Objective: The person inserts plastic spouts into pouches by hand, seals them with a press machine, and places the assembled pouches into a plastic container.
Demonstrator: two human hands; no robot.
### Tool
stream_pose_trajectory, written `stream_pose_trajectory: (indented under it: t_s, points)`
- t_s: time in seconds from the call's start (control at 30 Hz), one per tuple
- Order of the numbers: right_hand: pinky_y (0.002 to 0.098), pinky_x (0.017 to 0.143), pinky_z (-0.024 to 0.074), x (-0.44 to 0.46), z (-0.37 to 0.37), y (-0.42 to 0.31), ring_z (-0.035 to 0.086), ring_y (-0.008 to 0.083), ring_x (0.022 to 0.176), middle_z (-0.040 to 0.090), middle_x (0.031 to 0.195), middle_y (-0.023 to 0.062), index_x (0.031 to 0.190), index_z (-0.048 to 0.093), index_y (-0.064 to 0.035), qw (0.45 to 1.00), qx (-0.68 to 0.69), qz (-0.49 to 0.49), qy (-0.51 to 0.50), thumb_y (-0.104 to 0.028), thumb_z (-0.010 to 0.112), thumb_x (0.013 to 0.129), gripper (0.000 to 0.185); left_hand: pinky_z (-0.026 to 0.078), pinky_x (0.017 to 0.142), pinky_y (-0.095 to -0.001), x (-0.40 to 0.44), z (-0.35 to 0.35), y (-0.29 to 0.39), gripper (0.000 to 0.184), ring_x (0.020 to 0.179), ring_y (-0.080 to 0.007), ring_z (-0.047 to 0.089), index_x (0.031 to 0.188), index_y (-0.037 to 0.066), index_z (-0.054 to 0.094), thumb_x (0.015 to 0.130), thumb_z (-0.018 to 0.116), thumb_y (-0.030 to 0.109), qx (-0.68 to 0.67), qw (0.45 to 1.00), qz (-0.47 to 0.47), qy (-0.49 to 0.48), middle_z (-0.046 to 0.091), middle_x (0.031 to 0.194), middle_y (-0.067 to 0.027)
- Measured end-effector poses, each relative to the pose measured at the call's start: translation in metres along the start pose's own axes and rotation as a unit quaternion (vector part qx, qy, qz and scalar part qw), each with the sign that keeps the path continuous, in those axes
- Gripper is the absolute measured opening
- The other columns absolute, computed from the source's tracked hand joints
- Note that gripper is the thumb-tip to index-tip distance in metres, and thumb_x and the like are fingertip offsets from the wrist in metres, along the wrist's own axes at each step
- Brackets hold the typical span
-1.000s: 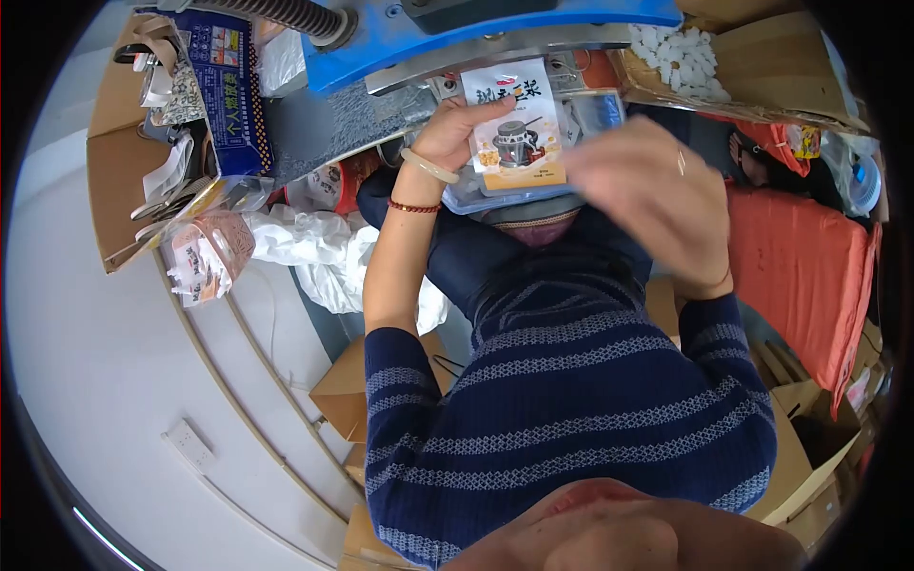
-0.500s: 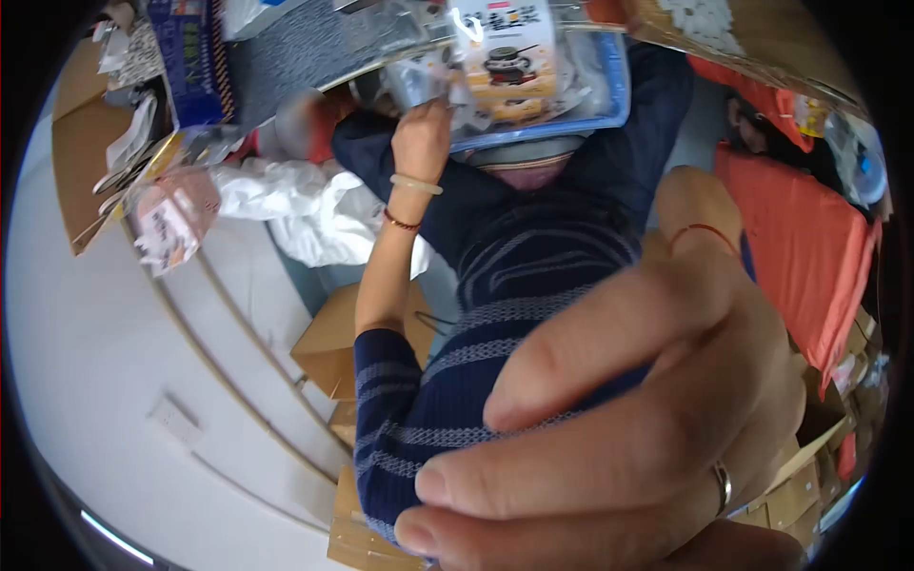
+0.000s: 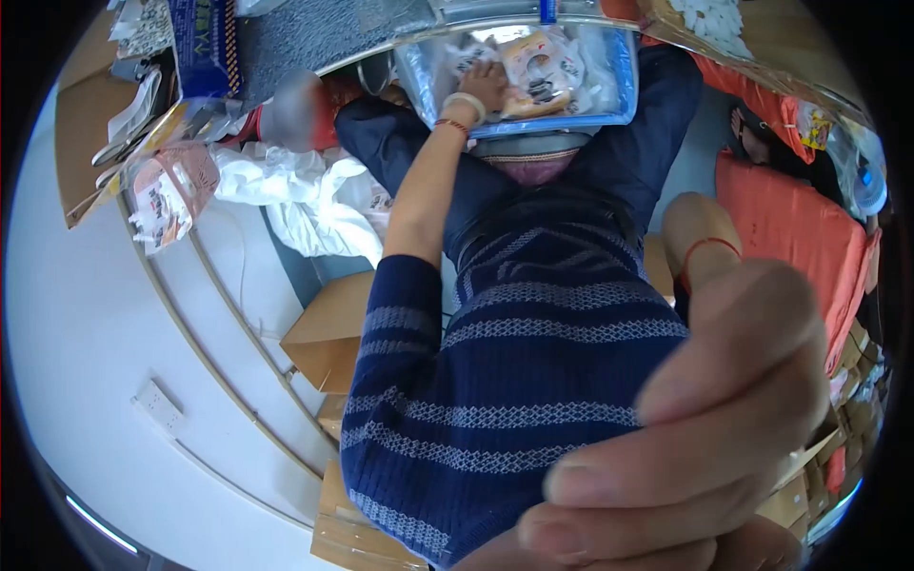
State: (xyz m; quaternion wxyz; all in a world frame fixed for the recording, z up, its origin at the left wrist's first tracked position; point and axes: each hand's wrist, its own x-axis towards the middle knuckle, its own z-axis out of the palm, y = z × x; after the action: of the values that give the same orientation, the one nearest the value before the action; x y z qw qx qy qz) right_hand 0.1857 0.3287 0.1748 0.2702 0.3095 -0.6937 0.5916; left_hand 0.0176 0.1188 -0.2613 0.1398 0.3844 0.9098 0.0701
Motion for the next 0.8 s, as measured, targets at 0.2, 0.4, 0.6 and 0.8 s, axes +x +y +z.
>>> stream_pose_trajectory:
  t_s: [0.2, 0.4, 0.6, 0.8]
  points:
    - [0.0299, 0.076, 0.0427, -0.024, -0.012, -0.001, 0.056, 0.0120, 0.086, 0.068, 0.091, -0.0085, 0.084, 0.073, -0.0193, 0.999, -0.016, 0.029, 0.023, -0.024, 0.070, 0.075, 0.010, 0.047, 0.094, -0.0489, 0.005, -0.041, 0.003, 0.061, 0.108, -0.0459, 0.058, 0.129, -0.001, 0.049, 0.085, 0.067, 0.038, -0.225, 0.974, -0.026, -0.027, 0.061, 0.117, -0.0284]
    - [0.0372, 0.079, 0.0543, -0.034, 0.032, 0.058, 0.066, 0.0301, 0.095, 0.070, 0.102, 0.0108, 0.085, 0.066, -0.0019, 0.965, -0.014, 0.168, -0.202, 0.007, 0.058, 0.077, 0.015, 0.049, 0.091, -0.0462, -0.047, -0.072, 0.007, 0.049, 0.106, -0.0426, 0.061, 0.121, -0.002, 0.059, 0.080, 0.072, 0.021, -0.237, 0.957, -0.048, 0.159, 0.063, 0.117, -0.0268]
    - [0.0376, 0.086, 0.0526, -0.152, -0.045, 0.207, 0.065, 0.0317, 0.101, 0.066, 0.114, 0.0160, 0.113, 0.065, -0.0029, 0.833, -0.339, 0.436, 0.030, -0.008, 0.060, 0.090, 0.024, 0.053, 0.072, -0.0437, -0.093, -0.138, -0.027, 0.021, 0.082, -0.0374, 0.067, 0.095, -0.002, 0.070, 0.088, 0.066, 0.017, -0.193, 0.843, -0.189, 0.464, 0.069, 0.093, -0.0215]
    - [0.0365, 0.087, 0.0509, -0.183, -0.085, 0.342, 0.065, 0.0295, 0.102, 0.065, 0.117, 0.0160, 0.119, 0.061, -0.0014, 0.769, -0.361, 0.520, 0.089, -0.028, 0.069, 0.089, 0.041, 0.052, 0.057, -0.0312, -0.061, -0.110, -0.098, 0.021, 0.067, -0.0170, 0.066, 0.097, -0.001, 0.073, 0.084, 0.073, 0.015, -0.505, 0.724, -0.398, 0.249, 0.067, 0.072, -0.0091]
